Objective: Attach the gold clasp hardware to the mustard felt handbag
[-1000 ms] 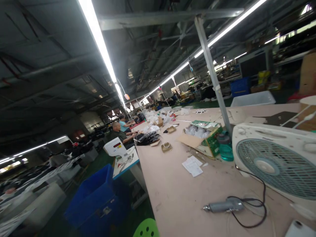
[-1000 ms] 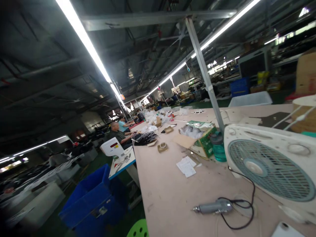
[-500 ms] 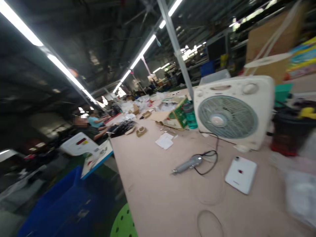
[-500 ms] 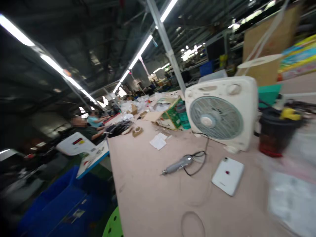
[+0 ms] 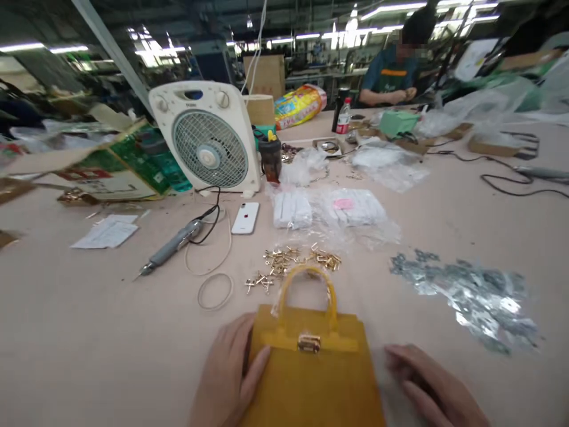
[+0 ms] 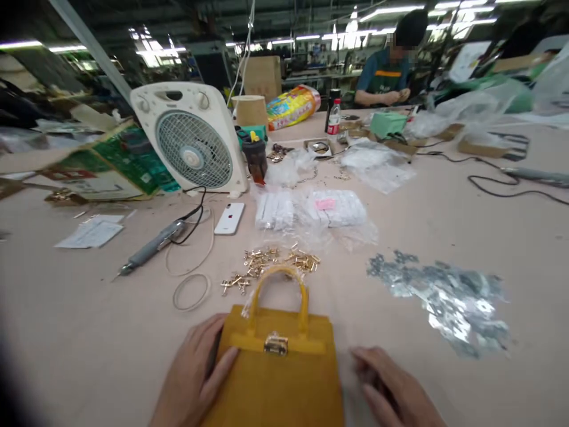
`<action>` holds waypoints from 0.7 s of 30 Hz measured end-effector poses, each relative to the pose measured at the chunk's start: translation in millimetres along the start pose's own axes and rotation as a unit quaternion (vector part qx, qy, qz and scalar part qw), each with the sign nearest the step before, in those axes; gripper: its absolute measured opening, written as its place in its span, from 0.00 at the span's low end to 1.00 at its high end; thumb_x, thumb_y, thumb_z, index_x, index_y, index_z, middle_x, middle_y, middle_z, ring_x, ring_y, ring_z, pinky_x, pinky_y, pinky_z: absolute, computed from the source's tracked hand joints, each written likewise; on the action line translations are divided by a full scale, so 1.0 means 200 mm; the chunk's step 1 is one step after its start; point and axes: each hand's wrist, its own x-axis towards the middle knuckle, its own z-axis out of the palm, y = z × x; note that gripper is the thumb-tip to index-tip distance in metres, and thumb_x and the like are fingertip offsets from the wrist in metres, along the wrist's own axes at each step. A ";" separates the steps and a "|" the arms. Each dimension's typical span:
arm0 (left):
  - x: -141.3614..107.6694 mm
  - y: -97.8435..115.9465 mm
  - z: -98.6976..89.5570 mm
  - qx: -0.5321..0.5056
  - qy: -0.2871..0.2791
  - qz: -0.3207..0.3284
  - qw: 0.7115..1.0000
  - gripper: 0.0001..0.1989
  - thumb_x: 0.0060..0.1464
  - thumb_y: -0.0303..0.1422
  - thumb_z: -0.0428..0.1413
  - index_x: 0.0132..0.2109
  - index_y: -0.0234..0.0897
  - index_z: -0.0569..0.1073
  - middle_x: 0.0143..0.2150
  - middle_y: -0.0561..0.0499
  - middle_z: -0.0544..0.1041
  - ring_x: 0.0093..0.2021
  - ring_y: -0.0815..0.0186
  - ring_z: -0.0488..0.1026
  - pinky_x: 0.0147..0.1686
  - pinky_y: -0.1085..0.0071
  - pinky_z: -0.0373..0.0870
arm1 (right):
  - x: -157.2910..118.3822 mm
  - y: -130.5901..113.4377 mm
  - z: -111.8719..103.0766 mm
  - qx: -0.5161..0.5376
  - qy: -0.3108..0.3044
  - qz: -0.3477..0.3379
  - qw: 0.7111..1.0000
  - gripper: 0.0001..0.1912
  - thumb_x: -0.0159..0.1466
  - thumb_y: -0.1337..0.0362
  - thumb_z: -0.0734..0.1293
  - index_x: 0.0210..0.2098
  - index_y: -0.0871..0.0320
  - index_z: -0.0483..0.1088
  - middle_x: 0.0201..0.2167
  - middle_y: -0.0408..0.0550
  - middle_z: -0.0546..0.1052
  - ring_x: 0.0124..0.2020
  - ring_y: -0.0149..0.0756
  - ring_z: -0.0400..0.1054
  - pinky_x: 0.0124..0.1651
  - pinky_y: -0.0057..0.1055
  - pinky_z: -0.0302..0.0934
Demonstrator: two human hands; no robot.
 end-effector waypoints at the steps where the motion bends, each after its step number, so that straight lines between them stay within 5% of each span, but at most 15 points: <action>1: -0.02 0.04 -0.01 0.002 0.005 0.002 1.000 0.25 0.63 0.46 0.57 0.63 0.43 0.72 0.63 0.41 0.74 0.63 0.47 0.70 0.65 0.50 0.69 | 0.01 -0.04 -0.01 0.034 -0.010 -0.012 0.999 0.22 0.71 0.49 0.62 0.63 0.40 0.70 0.47 0.55 0.78 0.43 0.48 0.77 0.45 0.40 0.77; 7: -0.14 0.19 -0.08 -0.053 0.044 0.002 0.998 0.19 0.66 0.47 0.53 0.55 0.41 0.76 0.58 0.44 0.77 0.59 0.52 0.72 0.63 0.53 0.68 | -0.03 -0.27 -0.03 0.058 0.004 -0.050 0.997 0.25 0.74 0.49 0.59 0.66 0.50 0.66 0.51 0.52 0.76 0.43 0.42 0.73 0.51 0.39 0.70; 15: -0.26 0.45 0.01 -0.215 0.087 -0.092 0.968 0.29 0.54 0.50 0.61 0.54 0.32 0.72 0.62 0.33 0.74 0.62 0.48 0.72 0.63 0.53 0.67 | -0.17 -0.48 0.11 -0.033 0.138 -0.002 0.990 0.35 0.64 0.45 0.71 0.64 0.57 0.66 0.52 0.54 0.74 0.53 0.51 0.71 0.60 0.44 0.64; 21: -0.35 0.62 -0.03 -0.238 0.058 -0.190 0.951 0.38 0.41 0.59 0.66 0.49 0.33 0.74 0.46 0.40 0.82 0.47 0.44 0.79 0.49 0.51 0.75 | -0.27 -0.50 0.03 0.046 0.165 0.001 0.985 0.40 0.60 0.51 0.75 0.68 0.51 0.64 0.54 0.52 0.72 0.55 0.51 0.69 0.62 0.44 0.63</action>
